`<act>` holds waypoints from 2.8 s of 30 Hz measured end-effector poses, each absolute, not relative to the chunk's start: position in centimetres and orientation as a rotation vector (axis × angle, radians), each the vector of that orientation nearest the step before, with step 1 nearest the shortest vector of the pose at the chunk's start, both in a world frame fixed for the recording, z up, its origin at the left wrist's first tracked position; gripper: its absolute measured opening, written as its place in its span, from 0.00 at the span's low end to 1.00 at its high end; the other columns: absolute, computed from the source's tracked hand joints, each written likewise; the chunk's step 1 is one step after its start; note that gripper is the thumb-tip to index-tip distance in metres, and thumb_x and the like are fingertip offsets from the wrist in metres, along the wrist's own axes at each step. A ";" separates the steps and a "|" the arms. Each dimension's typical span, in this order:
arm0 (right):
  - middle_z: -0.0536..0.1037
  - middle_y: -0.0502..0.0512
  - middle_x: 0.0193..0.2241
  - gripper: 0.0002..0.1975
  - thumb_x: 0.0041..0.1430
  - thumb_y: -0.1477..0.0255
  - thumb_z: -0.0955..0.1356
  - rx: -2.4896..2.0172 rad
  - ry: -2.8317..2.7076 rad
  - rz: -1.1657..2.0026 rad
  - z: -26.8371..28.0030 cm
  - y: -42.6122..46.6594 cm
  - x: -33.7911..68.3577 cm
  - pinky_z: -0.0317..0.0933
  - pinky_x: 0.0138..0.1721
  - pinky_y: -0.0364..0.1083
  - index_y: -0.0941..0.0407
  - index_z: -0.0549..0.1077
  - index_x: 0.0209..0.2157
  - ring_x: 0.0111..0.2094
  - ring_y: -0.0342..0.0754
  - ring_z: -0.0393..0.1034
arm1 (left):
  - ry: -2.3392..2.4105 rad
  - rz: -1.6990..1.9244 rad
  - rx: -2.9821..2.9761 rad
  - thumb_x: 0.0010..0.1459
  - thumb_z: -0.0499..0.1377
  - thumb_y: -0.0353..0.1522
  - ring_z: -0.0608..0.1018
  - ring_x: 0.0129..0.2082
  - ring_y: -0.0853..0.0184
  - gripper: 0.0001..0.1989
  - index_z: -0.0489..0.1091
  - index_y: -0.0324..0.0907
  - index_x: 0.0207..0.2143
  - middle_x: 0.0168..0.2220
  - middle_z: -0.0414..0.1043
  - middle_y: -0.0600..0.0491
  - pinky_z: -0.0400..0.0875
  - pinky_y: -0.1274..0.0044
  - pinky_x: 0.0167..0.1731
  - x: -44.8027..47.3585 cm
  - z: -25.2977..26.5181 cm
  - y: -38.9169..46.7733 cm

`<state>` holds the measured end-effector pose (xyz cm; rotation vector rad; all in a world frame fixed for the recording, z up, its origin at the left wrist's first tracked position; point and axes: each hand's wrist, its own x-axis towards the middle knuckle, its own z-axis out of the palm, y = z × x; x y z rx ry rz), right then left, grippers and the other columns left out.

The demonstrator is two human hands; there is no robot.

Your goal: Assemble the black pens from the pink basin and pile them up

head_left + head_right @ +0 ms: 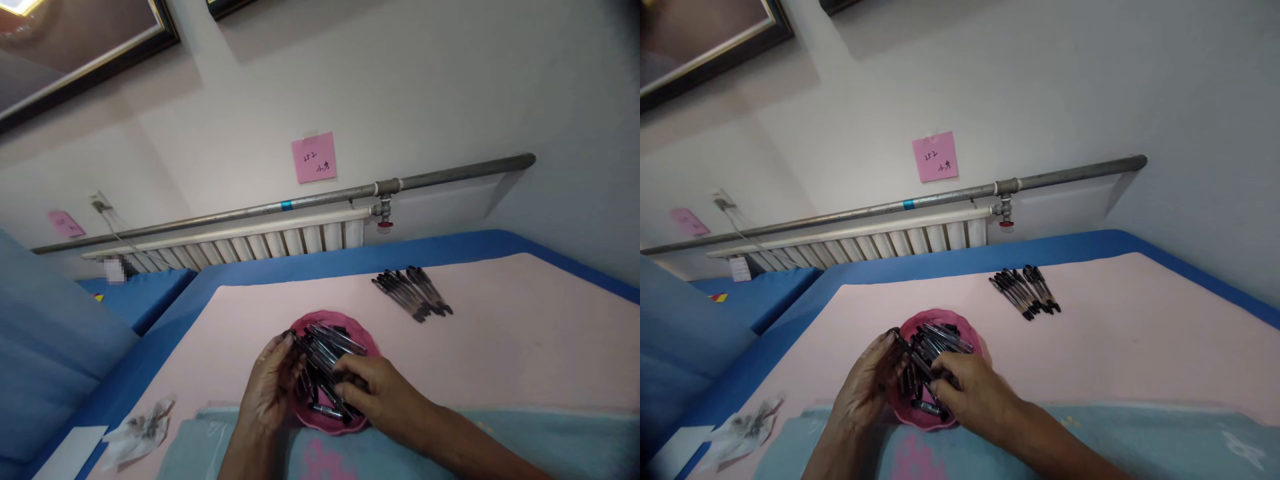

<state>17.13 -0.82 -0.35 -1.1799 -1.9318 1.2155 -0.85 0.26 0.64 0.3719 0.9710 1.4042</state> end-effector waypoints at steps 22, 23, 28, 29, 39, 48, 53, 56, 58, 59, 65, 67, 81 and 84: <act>0.65 0.45 0.19 0.02 0.50 0.74 0.65 -1.109 -1.675 1.466 0.2 -1.1 16.9 0.51 0.23 0.40 0.56 0.70 0.27 0.21 0.40 0.58 | 0.925 1.463 0.386 0.44 0.68 0.25 0.79 0.28 0.69 0.06 0.73 0.37 0.25 0.27 0.78 0.51 0.75 0.79 0.31 -0.1 0.3 0.3; 0.66 0.45 0.20 0.03 0.51 0.73 0.65 -1.090 -1.656 1.504 0.3 -1.1 16.9 0.51 0.23 0.40 0.56 0.70 0.28 0.22 0.40 0.59 | 0.915 1.458 0.384 0.44 0.67 0.25 0.79 0.28 0.69 0.05 0.74 0.37 0.25 0.27 0.78 0.52 0.75 0.80 0.31 -0.1 0.3 0.2; 0.65 0.45 0.20 0.04 0.51 0.71 0.65 -1.056 -1.578 1.590 -0.1 -0.9 17.1 0.51 0.24 0.40 0.56 0.70 0.29 0.21 0.40 0.58 | 0.866 1.482 0.373 0.45 0.67 0.26 0.79 0.28 0.69 0.05 0.74 0.39 0.25 0.27 0.78 0.53 0.75 0.79 0.31 0.1 0.1 0.1; 0.65 0.45 0.20 0.04 0.51 0.70 0.65 -1.044 -1.567 1.602 -0.2 -0.8 17.1 0.51 0.24 0.40 0.56 0.70 0.29 0.21 0.40 0.58 | 0.857 1.506 0.371 0.44 0.67 0.26 0.79 0.28 0.69 0.05 0.74 0.39 0.25 0.26 0.78 0.54 0.75 0.80 0.31 0.2 0.1 0.1; 0.67 0.46 0.20 0.03 0.50 0.72 0.64 -1.102 -1.644 1.443 0.4 -1.4 16.6 0.53 0.24 0.41 0.56 0.69 0.27 0.22 0.41 0.59 | 0.852 1.514 0.383 0.43 0.68 0.28 0.79 0.28 0.68 0.07 0.72 0.39 0.26 0.26 0.77 0.54 0.75 0.78 0.32 0.5 -0.3 0.1; 0.66 0.46 0.20 0.04 0.49 0.71 0.65 -1.073 -1.581 1.523 0.7 -1.4 16.8 0.53 0.25 0.41 0.56 0.70 0.27 0.22 0.41 0.59 | 0.840 1.487 0.416 0.43 0.69 0.28 0.78 0.28 0.69 0.08 0.72 0.38 0.26 0.26 0.77 0.53 0.74 0.78 0.32 0.6 0.0 -0.3; 0.65 0.46 0.20 0.05 0.49 0.69 0.66 -1.022 -1.534 1.624 0.5 -1.1 17.0 0.52 0.24 0.41 0.56 0.69 0.28 0.21 0.40 0.57 | 0.859 1.465 0.467 0.43 0.68 0.29 0.79 0.31 0.67 0.08 0.74 0.38 0.29 0.29 0.78 0.51 0.74 0.78 0.34 0.5 0.3 -0.4; 0.66 0.46 0.20 0.05 0.51 0.70 0.65 -1.055 -1.592 1.556 0.3 -1.2 16.9 0.53 0.25 0.41 0.56 0.70 0.28 0.22 0.41 0.58 | 0.852 1.470 0.486 0.46 0.67 0.34 0.79 0.33 0.65 0.10 0.74 0.38 0.31 0.32 0.78 0.49 0.74 0.75 0.34 0.5 0.3 -0.4; 0.67 0.47 0.21 0.04 0.51 0.70 0.64 -1.078 -1.640 1.507 0.2 -1.3 16.8 0.54 0.26 0.41 0.56 0.70 0.28 0.22 0.41 0.59 | 0.849 1.476 0.472 0.47 0.66 0.35 0.79 0.31 0.65 0.10 0.73 0.39 0.31 0.31 0.78 0.50 0.74 0.75 0.33 0.4 0.4 -0.4; 0.67 0.47 0.21 0.04 0.52 0.70 0.64 -1.087 -1.666 1.484 0.2 -1.4 16.8 0.54 0.26 0.41 0.56 0.70 0.28 0.22 0.41 0.60 | 0.851 1.470 0.469 0.47 0.67 0.34 0.79 0.30 0.66 0.10 0.72 0.39 0.30 0.29 0.78 0.51 0.74 0.75 0.32 0.4 0.4 -0.4; 0.67 0.47 0.21 0.04 0.52 0.71 0.64 -1.059 -1.696 1.468 0.2 -1.3 16.9 0.54 0.25 0.41 0.56 0.69 0.28 0.23 0.41 0.59 | 0.869 1.417 0.524 0.45 0.67 0.29 0.79 0.29 0.68 0.08 0.72 0.38 0.29 0.29 0.78 0.51 0.73 0.78 0.32 0.1 0.6 -0.5; 0.67 0.46 0.21 0.04 0.52 0.71 0.64 -1.053 -1.689 1.476 0.1 -1.2 16.9 0.54 0.25 0.41 0.56 0.69 0.29 0.23 0.41 0.59 | 0.863 1.394 0.539 0.47 0.66 0.32 0.79 0.33 0.64 0.10 0.73 0.36 0.33 0.33 0.78 0.47 0.73 0.75 0.35 0.1 0.6 -0.5; 0.66 0.46 0.20 0.04 0.52 0.71 0.64 -1.072 -1.697 1.452 0.0 -1.2 16.8 0.53 0.25 0.41 0.56 0.69 0.28 0.22 0.41 0.58 | 0.885 1.376 0.517 0.48 0.66 0.35 0.80 0.33 0.62 0.12 0.73 0.37 0.33 0.35 0.78 0.45 0.74 0.73 0.33 0.2 0.6 -0.4; 0.66 0.47 0.20 0.04 0.52 0.72 0.64 -1.082 -1.729 1.432 0.0 -1.3 16.8 0.53 0.25 0.41 0.56 0.70 0.28 0.22 0.42 0.58 | 0.889 1.394 0.505 0.47 0.67 0.33 0.80 0.30 0.65 0.09 0.72 0.38 0.29 0.30 0.78 0.49 0.74 0.76 0.31 0.2 0.5 -0.4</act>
